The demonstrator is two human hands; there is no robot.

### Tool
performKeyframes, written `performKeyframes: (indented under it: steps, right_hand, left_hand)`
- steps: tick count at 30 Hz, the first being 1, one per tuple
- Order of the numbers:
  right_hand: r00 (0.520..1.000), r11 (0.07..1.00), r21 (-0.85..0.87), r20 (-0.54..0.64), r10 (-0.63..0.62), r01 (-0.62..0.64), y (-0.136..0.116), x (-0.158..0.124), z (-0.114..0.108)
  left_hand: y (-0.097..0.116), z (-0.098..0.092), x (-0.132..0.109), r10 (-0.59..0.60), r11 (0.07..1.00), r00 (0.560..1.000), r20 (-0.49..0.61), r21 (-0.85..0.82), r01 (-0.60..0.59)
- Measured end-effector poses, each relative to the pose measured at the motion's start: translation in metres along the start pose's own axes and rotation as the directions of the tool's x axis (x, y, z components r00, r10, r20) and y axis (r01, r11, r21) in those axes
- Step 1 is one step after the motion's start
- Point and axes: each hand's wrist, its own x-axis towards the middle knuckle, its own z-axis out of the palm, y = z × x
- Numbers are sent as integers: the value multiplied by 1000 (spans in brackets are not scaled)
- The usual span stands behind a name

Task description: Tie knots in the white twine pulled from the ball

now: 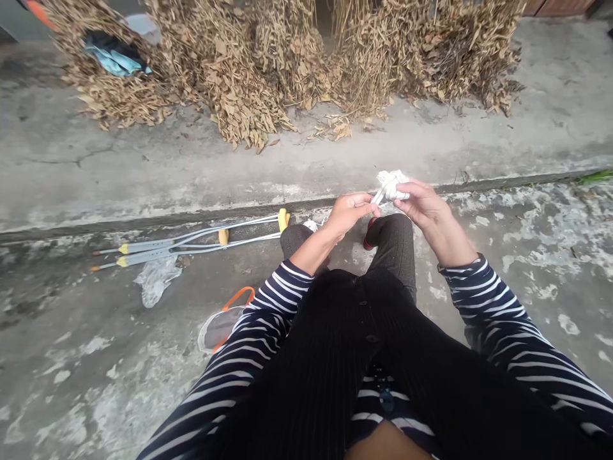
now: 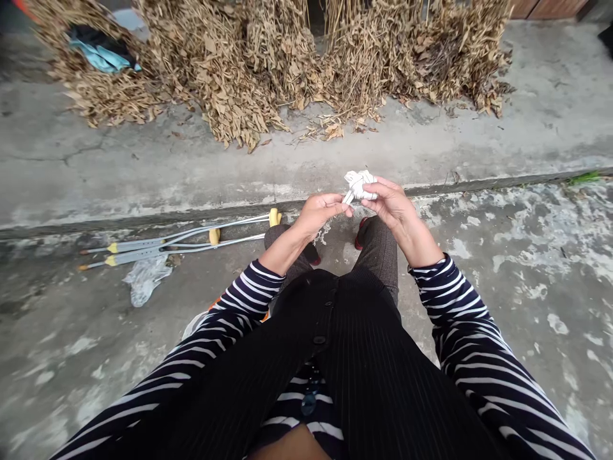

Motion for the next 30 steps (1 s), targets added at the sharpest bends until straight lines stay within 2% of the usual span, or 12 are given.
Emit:
performKeyframes:
  steps: [2,4,6,10,14,16,18,19,21,23,26,30]
  right_hand:
    - [1000,1000,0,-3,7,-7,2,0,-1]
    - [1000,999,36,-22,23,-22,5,0,-2]
    - [997,995,93,-63,38,-32,7,0,-2]
    - [989,992,114,-142,-32,48,14,7,0]
    - [970,985,-18,-172,-173,172,20,17,4]
    - [941,954,-140,-178,-286,264,23,19,4]
    - [881,863,-336,-156,-447,378,28,21,1]
    - [837,779,-451,-116,-535,436,31,22,-2]
    - [745,557,-642,35,-666,528,38,26,-10]
    - [687,363,-723,207,-697,587,46,30,-19]
    - [668,224,-740,377,-642,634,57,34,-29]
    - [685,194,-749,426,-591,633,62,32,-32]
  left_hand:
    - [-4,-1,1,24,998,995,-98,62,-18]
    - [-4,-4,2,106,985,982,-159,152,-82]
    - [-2,-6,1,148,966,984,-99,229,-122]
    - [-2,-9,-3,-3,972,994,111,234,-23]
    - [-9,-11,-13,-55,987,987,152,158,31]
    - [-8,-12,-20,-82,988,983,165,141,59]
    - [-4,-15,-26,-117,988,971,211,121,92]
    - [-1,-17,-29,-131,988,961,243,107,108]
    - [6,-22,-32,-139,990,944,299,74,122]
    - [14,-27,-31,-108,994,943,316,32,103]
    - [22,-35,-28,-48,996,954,294,-55,67]
    - [27,-37,-23,-84,969,968,238,-205,135]
